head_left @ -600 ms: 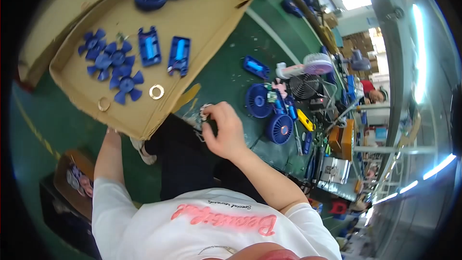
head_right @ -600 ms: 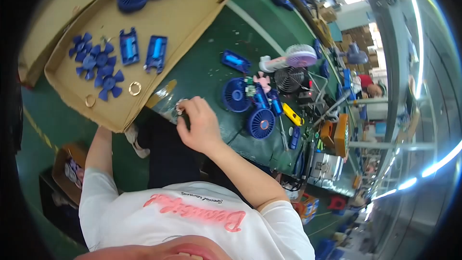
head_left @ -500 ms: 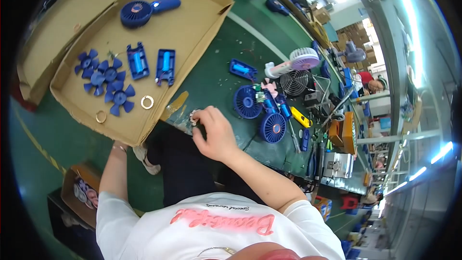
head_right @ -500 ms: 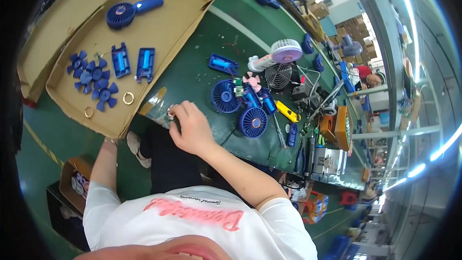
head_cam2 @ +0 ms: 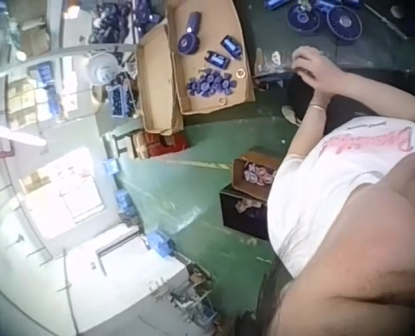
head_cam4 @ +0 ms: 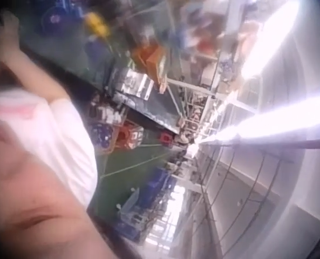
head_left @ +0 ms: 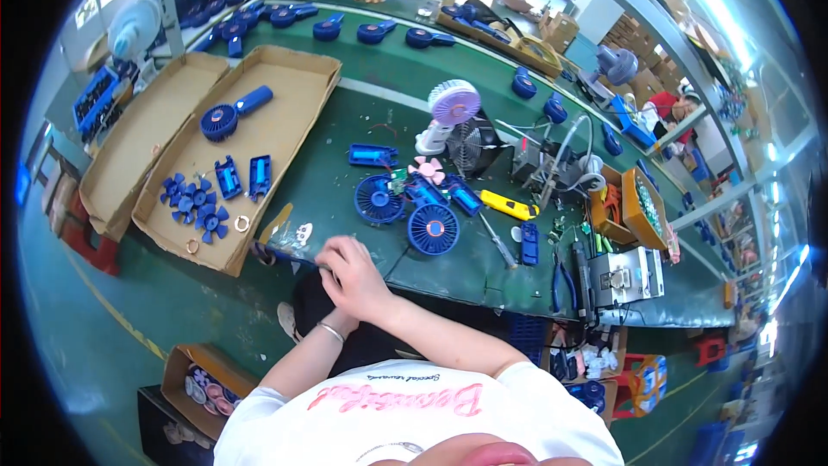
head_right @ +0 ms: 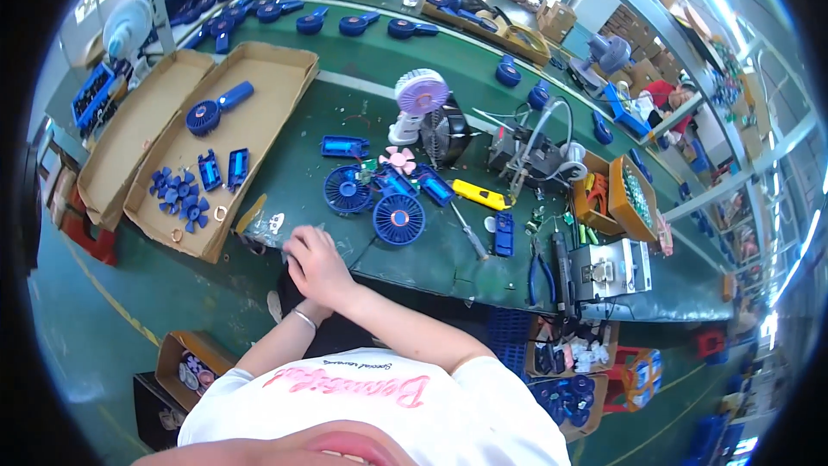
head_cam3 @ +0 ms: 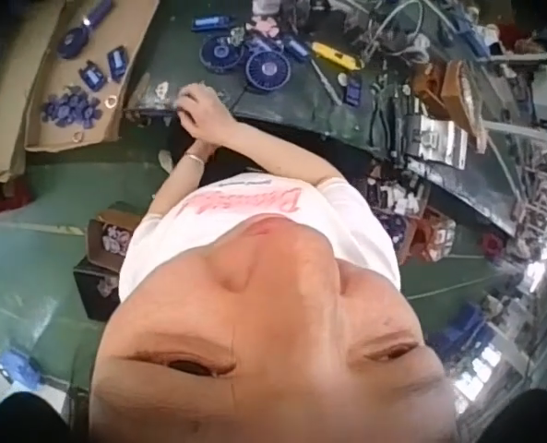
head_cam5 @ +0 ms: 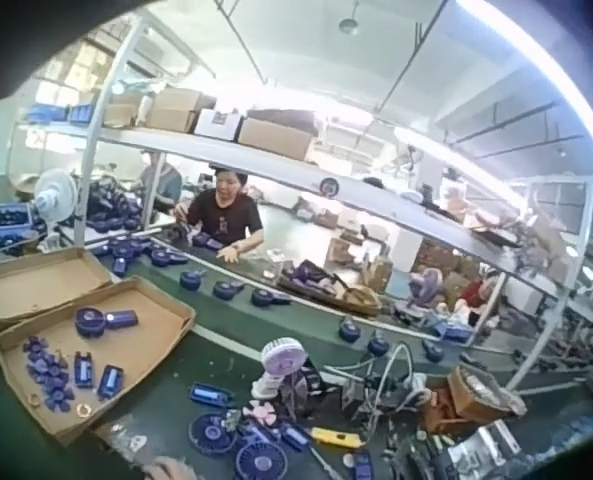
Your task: The person assembles portable fans by connecting circuit boards to internal wiring, fitting components into the handle housings, driving screws with an electric screwdriver, and attaching the fan blades and covers.
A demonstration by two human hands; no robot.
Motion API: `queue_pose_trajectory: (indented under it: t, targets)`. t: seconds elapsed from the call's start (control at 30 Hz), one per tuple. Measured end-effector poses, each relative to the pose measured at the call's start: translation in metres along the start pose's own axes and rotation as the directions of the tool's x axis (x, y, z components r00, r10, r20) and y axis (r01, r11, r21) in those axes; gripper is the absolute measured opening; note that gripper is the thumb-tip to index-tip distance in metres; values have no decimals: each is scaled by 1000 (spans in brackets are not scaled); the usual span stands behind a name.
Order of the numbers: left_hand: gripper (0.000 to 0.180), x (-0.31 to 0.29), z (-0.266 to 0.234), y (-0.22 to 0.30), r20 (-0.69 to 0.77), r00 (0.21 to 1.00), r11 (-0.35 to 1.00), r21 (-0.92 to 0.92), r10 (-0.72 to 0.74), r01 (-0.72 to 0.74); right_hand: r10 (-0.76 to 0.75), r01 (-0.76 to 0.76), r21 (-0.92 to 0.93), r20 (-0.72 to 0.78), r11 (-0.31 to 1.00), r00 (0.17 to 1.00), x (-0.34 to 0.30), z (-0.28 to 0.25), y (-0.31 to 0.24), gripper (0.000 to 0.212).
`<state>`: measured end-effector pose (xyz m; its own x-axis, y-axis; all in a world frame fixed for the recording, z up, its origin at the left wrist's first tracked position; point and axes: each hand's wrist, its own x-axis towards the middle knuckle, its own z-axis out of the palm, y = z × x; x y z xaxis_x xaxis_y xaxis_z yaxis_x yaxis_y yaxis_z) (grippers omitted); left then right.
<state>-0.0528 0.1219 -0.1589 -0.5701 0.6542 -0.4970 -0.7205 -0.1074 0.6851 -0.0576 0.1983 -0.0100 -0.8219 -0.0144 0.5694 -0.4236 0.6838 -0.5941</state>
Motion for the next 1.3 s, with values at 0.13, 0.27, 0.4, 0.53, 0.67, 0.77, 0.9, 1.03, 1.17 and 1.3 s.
queue_pose_trajectory:
  t: [0.13, 0.27, 0.4, 0.53, 0.67, 0.77, 0.9, 1.03, 1.17, 1.3]
  targets:
    - [39, 74, -85, -19, 230, 912, 938, -154, 340, -311, -50, 53, 108, -32, 993, 998, -70, -67, 0, 13]
    - [45, 54, -74, 33, 20, 1000, 887, -462, -9, 17, 289, -282, 83, -84, 956, 954, -173, -146, 38, 13]
    - [46, 52, -78, 40, -467, 884, 917, -362, -22, -168, 611, -572, -607, -173, 552, 773, -303, -155, 80, 34]
    - [59, 54, -103, 42, -448, 885, 898, -327, 128, -295, 709, -688, -455, -158, 565, 687, -312, -155, 95, 46]
    - [43, 35, -26, 55, -345, 928, 949, -222, 138, -224, 715, -720, -362, -178, 592, 676, -318, -157, 107, 45]
    - [28, 28, -61, 52, -600, 795, 919, -257, 90, -298, 689, -693, -304, -140, 654, 711, -316, -162, 113, 44]
    - [25, 7, -21, 58, -642, 757, 898, -256, 119, -358, 684, -690, -289, -140, 663, 716, -314, -155, 128, 42]
    - [36, 5, 70, 76, -698, 659, 782, -231, 282, -579, 696, -696, -277, -117, 662, 709, -317, -151, 136, 39]
    - [42, 29, 75, 80, -783, 501, 724, -96, 369, -683, 688, -676, -279, -69, 682, 723, -318, -152, 136, 39]
    - [50, 29, 125, 80, -970, 138, 822, 90, 201, -563, 712, -711, -283, -119, 644, 692, -331, -157, 143, 39]
